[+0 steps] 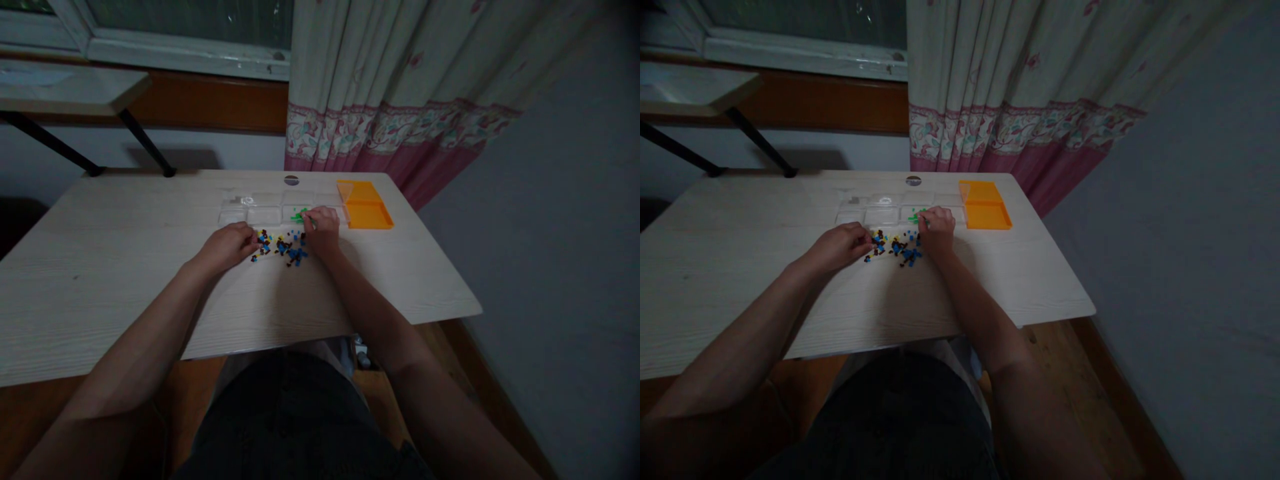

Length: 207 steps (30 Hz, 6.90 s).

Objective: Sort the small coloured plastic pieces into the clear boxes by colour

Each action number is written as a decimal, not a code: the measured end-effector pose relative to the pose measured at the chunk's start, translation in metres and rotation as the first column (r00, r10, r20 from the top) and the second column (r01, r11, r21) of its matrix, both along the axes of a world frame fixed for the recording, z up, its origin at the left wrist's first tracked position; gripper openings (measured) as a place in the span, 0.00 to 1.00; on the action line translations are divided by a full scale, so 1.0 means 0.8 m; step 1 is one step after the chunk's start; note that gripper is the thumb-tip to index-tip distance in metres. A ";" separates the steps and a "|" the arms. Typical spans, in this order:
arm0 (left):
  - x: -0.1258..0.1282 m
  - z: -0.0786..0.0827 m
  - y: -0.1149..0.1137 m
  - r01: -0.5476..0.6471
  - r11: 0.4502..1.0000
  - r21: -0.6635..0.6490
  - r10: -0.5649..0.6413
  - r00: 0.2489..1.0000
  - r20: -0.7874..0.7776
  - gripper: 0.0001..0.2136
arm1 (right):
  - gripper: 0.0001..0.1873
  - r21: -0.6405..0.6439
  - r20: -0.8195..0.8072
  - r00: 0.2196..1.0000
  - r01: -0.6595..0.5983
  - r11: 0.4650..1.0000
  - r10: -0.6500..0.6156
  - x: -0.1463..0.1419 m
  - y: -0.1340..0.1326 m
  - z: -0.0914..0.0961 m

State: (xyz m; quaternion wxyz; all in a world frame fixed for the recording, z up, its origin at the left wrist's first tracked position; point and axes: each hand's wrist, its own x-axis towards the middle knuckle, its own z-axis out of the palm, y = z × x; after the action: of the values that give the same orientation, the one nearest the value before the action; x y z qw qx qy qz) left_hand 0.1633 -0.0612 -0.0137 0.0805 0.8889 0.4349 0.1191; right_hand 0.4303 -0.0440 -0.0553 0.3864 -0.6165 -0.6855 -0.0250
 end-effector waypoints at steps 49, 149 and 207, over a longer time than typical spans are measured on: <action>0.008 -0.013 -0.001 0.092 0.996 -0.006 -0.092 0.996 0.020 0.10 | 0.12 -0.300 0.406 0.812 -0.315 0.900 0.420 -0.075 -0.062 0.054; 0.028 -0.029 0.019 -0.282 0.923 0.262 0.144 0.885 0.443 0.10 | 0.11 -0.205 0.188 0.914 -0.322 0.924 0.360 -0.052 -0.026 0.030; 0.022 -0.030 0.019 -0.349 0.891 0.291 0.169 0.849 0.501 0.13 | 0.11 -0.343 0.379 0.779 -0.382 0.858 0.499 -0.042 -0.035 0.046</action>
State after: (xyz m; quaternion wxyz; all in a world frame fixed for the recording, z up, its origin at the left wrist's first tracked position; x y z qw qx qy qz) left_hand 0.1806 -0.0460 -0.0381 -0.0048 0.7651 0.4907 0.4170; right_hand 0.3963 -0.0718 -0.0186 0.1299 -0.4571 -0.8798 0.0088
